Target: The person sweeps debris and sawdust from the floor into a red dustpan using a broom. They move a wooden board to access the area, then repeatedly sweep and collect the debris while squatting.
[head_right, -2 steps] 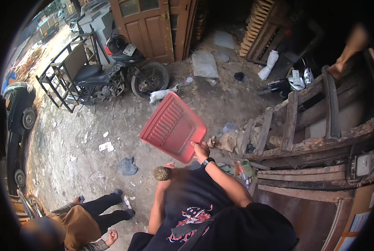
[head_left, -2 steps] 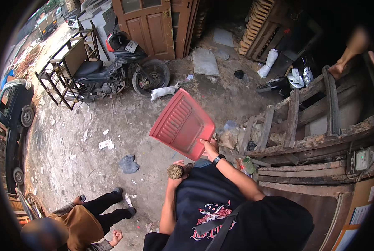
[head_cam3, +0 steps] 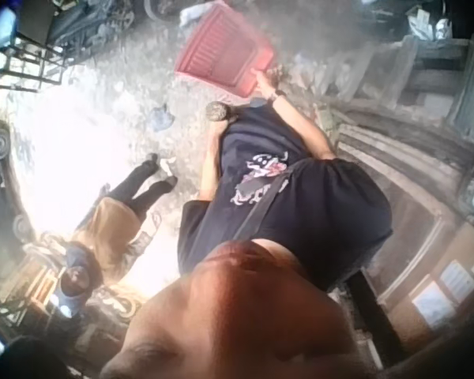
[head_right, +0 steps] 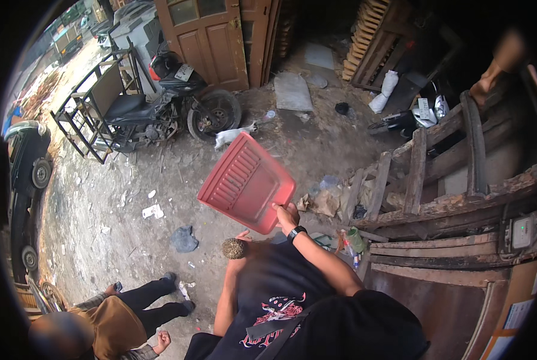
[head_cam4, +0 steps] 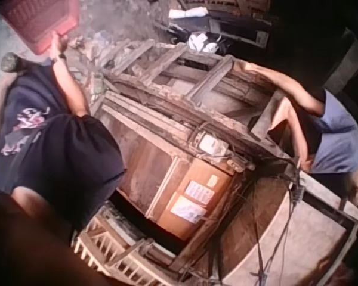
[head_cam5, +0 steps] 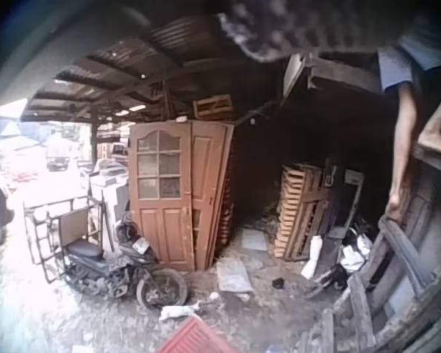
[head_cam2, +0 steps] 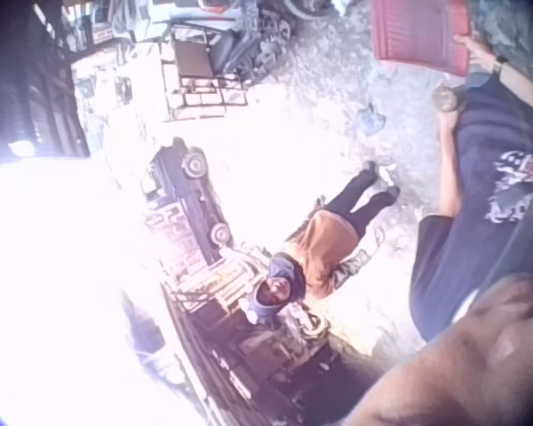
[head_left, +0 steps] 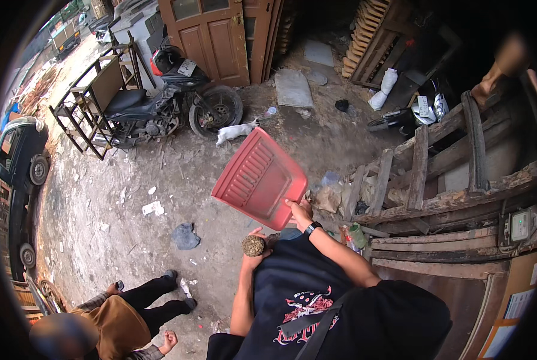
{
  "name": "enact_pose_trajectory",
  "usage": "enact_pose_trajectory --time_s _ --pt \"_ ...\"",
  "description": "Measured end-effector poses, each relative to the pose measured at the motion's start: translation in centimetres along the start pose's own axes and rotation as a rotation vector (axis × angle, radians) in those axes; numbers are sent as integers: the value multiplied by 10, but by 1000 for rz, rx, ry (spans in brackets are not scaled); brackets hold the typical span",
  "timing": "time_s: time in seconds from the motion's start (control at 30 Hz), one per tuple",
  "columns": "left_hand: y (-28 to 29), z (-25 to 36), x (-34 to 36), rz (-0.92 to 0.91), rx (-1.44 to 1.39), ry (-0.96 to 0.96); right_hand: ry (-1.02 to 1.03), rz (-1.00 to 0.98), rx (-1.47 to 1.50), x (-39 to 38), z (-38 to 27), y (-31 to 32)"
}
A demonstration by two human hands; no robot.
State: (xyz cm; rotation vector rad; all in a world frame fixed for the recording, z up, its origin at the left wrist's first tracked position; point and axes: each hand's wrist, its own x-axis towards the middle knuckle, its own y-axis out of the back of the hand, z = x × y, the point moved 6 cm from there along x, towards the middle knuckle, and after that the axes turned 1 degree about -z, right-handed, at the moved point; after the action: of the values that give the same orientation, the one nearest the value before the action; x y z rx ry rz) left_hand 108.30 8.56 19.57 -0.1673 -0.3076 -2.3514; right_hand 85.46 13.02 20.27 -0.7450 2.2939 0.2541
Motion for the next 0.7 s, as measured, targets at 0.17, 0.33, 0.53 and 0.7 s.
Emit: enact_pose_trajectory --time_s 0.17,0.33,0.53,0.7 --pt "-15 -23 -15 -99 -150 476 27 23 -12 -14 24 -13" --pt "-27 -21 -31 -27 -178 358 -58 -95 24 -29 32 -32" --pt "-23 -11 -52 157 32 352 -52 -56 -88 -32 65 -41" --pt "-6 -13 -69 234 -47 424 117 64 -237 -22 81 -37"
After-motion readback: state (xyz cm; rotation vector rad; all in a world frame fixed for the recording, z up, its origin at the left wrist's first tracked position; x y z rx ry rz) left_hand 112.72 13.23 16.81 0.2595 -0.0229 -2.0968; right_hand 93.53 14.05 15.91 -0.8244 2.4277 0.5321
